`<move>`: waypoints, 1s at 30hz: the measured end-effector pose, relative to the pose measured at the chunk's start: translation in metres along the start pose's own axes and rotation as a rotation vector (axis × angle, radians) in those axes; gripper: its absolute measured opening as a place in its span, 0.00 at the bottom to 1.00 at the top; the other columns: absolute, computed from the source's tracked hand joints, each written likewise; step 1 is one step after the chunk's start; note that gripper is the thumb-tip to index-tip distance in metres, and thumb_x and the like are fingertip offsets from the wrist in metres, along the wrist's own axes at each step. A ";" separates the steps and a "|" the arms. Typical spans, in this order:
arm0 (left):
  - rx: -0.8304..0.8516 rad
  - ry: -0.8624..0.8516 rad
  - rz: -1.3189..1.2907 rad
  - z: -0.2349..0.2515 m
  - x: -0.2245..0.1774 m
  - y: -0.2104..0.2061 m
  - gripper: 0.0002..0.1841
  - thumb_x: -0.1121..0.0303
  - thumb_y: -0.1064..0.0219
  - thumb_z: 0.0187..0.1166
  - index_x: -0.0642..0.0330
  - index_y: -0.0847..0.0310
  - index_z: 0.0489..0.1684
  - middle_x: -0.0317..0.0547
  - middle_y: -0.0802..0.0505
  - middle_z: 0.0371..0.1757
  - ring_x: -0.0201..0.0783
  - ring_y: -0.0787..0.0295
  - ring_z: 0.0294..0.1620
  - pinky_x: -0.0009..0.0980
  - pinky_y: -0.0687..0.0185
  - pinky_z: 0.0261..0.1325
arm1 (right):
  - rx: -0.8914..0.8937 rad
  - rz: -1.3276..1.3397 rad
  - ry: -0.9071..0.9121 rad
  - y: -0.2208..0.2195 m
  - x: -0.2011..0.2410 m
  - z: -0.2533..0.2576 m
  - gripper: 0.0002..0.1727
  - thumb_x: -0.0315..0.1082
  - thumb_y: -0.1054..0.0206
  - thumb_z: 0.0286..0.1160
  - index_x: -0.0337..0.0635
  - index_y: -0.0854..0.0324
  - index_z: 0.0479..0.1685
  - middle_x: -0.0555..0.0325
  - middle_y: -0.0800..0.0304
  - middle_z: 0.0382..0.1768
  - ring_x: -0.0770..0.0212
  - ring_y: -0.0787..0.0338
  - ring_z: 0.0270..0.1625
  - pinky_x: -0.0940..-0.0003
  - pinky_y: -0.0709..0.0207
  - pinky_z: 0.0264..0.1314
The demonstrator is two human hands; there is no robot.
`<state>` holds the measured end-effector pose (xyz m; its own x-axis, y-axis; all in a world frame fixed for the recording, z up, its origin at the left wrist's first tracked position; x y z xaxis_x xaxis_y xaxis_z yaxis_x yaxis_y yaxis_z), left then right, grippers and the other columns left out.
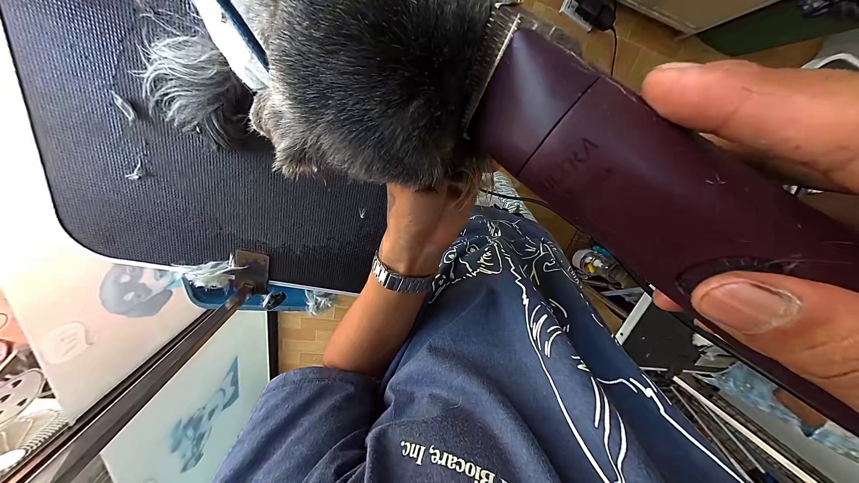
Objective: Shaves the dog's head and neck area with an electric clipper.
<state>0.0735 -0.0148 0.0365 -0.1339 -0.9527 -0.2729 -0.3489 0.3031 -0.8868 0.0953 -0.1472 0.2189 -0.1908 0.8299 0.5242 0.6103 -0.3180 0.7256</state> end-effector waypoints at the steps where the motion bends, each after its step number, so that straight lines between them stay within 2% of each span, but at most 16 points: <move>1: 0.003 -0.004 0.000 0.000 -0.001 0.000 0.20 0.65 0.54 0.90 0.46 0.13 0.35 0.34 0.06 0.34 0.26 0.08 0.41 0.25 0.12 0.51 | 0.000 0.017 0.009 0.002 0.000 0.001 0.39 0.55 0.38 0.76 0.43 0.32 0.86 0.66 0.09 0.49 0.82 0.14 0.42 0.83 0.18 0.38; 4: -0.006 0.011 -0.019 0.000 0.000 0.001 0.20 0.65 0.55 0.90 0.48 0.14 0.34 0.36 0.06 0.34 0.28 0.07 0.40 0.27 0.11 0.49 | -0.025 0.025 0.021 0.004 -0.004 -0.001 0.38 0.53 0.36 0.76 0.41 0.30 0.84 0.64 0.10 0.53 0.82 0.13 0.47 0.85 0.17 0.43; 5: -0.005 0.021 -0.026 0.000 0.000 0.001 0.20 0.64 0.55 0.90 0.48 0.14 0.35 0.36 0.06 0.35 0.29 0.07 0.41 0.29 0.11 0.50 | -0.038 0.003 0.023 0.003 -0.006 -0.003 0.38 0.54 0.37 0.76 0.44 0.30 0.84 0.64 0.09 0.54 0.81 0.14 0.49 0.83 0.18 0.46; 9: 0.006 -0.002 -0.028 0.000 -0.001 0.001 0.18 0.65 0.52 0.90 0.48 0.14 0.36 0.36 0.06 0.36 0.29 0.08 0.43 0.29 0.12 0.54 | -0.024 -0.025 0.051 -0.001 -0.009 -0.004 0.38 0.57 0.41 0.79 0.53 0.35 0.89 0.69 0.11 0.54 0.83 0.16 0.48 0.82 0.20 0.46; 12: 0.018 -0.016 -0.020 -0.001 -0.004 0.000 0.17 0.65 0.51 0.88 0.48 0.13 0.36 0.36 0.06 0.36 0.29 0.07 0.43 0.29 0.11 0.54 | 0.004 0.025 0.066 0.005 -0.006 0.003 0.40 0.55 0.37 0.74 0.45 0.31 0.86 0.67 0.10 0.55 0.83 0.14 0.50 0.84 0.17 0.49; 15: 0.017 0.017 -0.042 -0.001 -0.002 0.000 0.18 0.64 0.54 0.90 0.50 0.14 0.39 0.39 0.06 0.37 0.32 0.07 0.44 0.32 0.10 0.53 | -0.006 0.098 0.011 0.007 -0.007 0.005 0.38 0.50 0.33 0.73 0.38 0.29 0.82 0.64 0.09 0.55 0.82 0.12 0.49 0.84 0.15 0.50; 17: 0.039 0.006 -0.030 0.000 -0.002 -0.001 0.16 0.65 0.50 0.88 0.50 0.13 0.37 0.39 0.05 0.37 0.32 0.07 0.43 0.32 0.10 0.51 | -0.014 0.106 -0.052 0.008 -0.004 0.007 0.36 0.46 0.33 0.74 0.39 0.28 0.83 0.59 0.10 0.59 0.79 0.12 0.52 0.81 0.17 0.55; 20: 0.076 -0.019 -0.010 -0.003 -0.006 -0.004 0.17 0.63 0.49 0.89 0.48 0.11 0.37 0.36 0.05 0.37 0.29 0.07 0.42 0.28 0.11 0.50 | 0.008 0.036 0.055 0.006 -0.006 0.007 0.39 0.55 0.36 0.75 0.47 0.32 0.86 0.68 0.11 0.56 0.84 0.14 0.51 0.84 0.18 0.52; 22: 0.060 -0.035 -0.003 -0.004 -0.008 -0.005 0.19 0.63 0.53 0.91 0.47 0.13 0.37 0.35 0.05 0.36 0.27 0.07 0.41 0.26 0.11 0.50 | 0.008 0.079 0.110 0.008 -0.007 0.007 0.40 0.55 0.35 0.74 0.43 0.30 0.84 0.69 0.10 0.54 0.84 0.14 0.50 0.86 0.18 0.50; 24: 0.055 -0.032 -0.015 -0.002 -0.008 -0.002 0.17 0.65 0.50 0.89 0.50 0.12 0.37 0.38 0.05 0.36 0.30 0.07 0.40 0.28 0.10 0.47 | 0.000 0.141 0.077 0.010 -0.008 0.007 0.38 0.51 0.32 0.72 0.38 0.28 0.81 0.66 0.09 0.54 0.82 0.12 0.50 0.86 0.15 0.49; 26: 0.068 -0.018 -0.022 0.002 -0.006 -0.001 0.16 0.66 0.50 0.88 0.52 0.13 0.37 0.41 0.06 0.35 0.33 0.08 0.38 0.30 0.11 0.45 | -0.016 0.156 -0.003 0.011 -0.005 0.009 0.36 0.45 0.32 0.72 0.37 0.27 0.81 0.60 0.09 0.58 0.79 0.11 0.51 0.82 0.15 0.54; 28: 0.082 -0.021 -0.017 0.002 -0.004 -0.003 0.16 0.66 0.49 0.87 0.52 0.13 0.37 0.40 0.06 0.35 0.32 0.08 0.37 0.29 0.11 0.45 | 0.006 0.058 -0.030 0.009 -0.002 0.010 0.37 0.48 0.34 0.74 0.44 0.29 0.84 0.60 0.10 0.61 0.78 0.13 0.54 0.79 0.17 0.57; 30: 0.071 -0.028 -0.011 -0.001 -0.005 -0.003 0.17 0.64 0.50 0.89 0.48 0.11 0.38 0.36 0.04 0.37 0.29 0.07 0.40 0.27 0.11 0.49 | 0.026 -0.032 0.074 0.005 -0.003 0.008 0.39 0.57 0.40 0.78 0.51 0.34 0.88 0.66 0.11 0.56 0.80 0.15 0.51 0.80 0.18 0.50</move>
<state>0.0743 -0.0111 0.0414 -0.1040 -0.9566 -0.2724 -0.2834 0.2910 -0.9138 0.1054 -0.1480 0.2171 -0.2659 0.8032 0.5330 0.6222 -0.2793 0.7313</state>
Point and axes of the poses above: each hand's wrist, its own z-axis towards the middle knuckle, its own y-axis out of the back of the hand, x = y × z, the point moved 8 cm from there along z, towards the middle knuckle
